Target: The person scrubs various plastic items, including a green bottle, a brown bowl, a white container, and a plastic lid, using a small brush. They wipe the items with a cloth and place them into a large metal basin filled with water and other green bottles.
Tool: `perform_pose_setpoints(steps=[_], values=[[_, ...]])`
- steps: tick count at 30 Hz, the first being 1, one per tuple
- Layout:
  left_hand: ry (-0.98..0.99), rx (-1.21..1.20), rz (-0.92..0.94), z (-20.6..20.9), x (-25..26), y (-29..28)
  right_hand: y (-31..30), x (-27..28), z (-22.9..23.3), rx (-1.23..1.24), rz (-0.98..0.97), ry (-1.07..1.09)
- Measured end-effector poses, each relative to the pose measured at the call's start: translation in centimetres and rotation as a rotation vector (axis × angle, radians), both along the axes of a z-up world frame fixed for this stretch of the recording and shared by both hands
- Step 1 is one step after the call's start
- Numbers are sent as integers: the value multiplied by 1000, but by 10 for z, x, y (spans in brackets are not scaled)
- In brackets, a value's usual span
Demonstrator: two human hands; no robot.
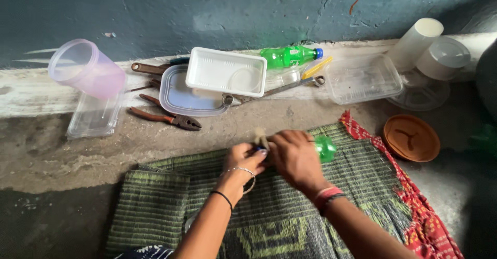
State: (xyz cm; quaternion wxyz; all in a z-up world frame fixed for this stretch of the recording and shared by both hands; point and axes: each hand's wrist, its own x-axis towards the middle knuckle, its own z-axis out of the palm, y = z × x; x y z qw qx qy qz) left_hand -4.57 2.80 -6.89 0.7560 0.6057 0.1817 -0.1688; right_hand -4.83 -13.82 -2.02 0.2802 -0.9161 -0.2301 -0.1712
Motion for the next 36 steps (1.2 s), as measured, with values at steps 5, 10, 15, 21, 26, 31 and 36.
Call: perform_pose_setpoints(steps=[5,10,15,21,26,31,36], values=[[-52,172,-95,21,-4,-7,-64,8,-19,-209,-148,-144],[-202,354,-112,19,6,-15,-55,9,0,-191,-62,-164],[-449,682,-88,20,7,-15,-2,-7,16,44,-5,-72],[-315,371,-115,31,2,-20,-68,11,-28,-18,-245,8],[-324,429,-127,23,1,-19,-70,16,-21,-35,-220,2],[-590,645,-75,13,3,-18,-8,-4,8,1,-17,-41],[-346,461,-150,41,0,-18,-54,4,-17,60,-283,-44]])
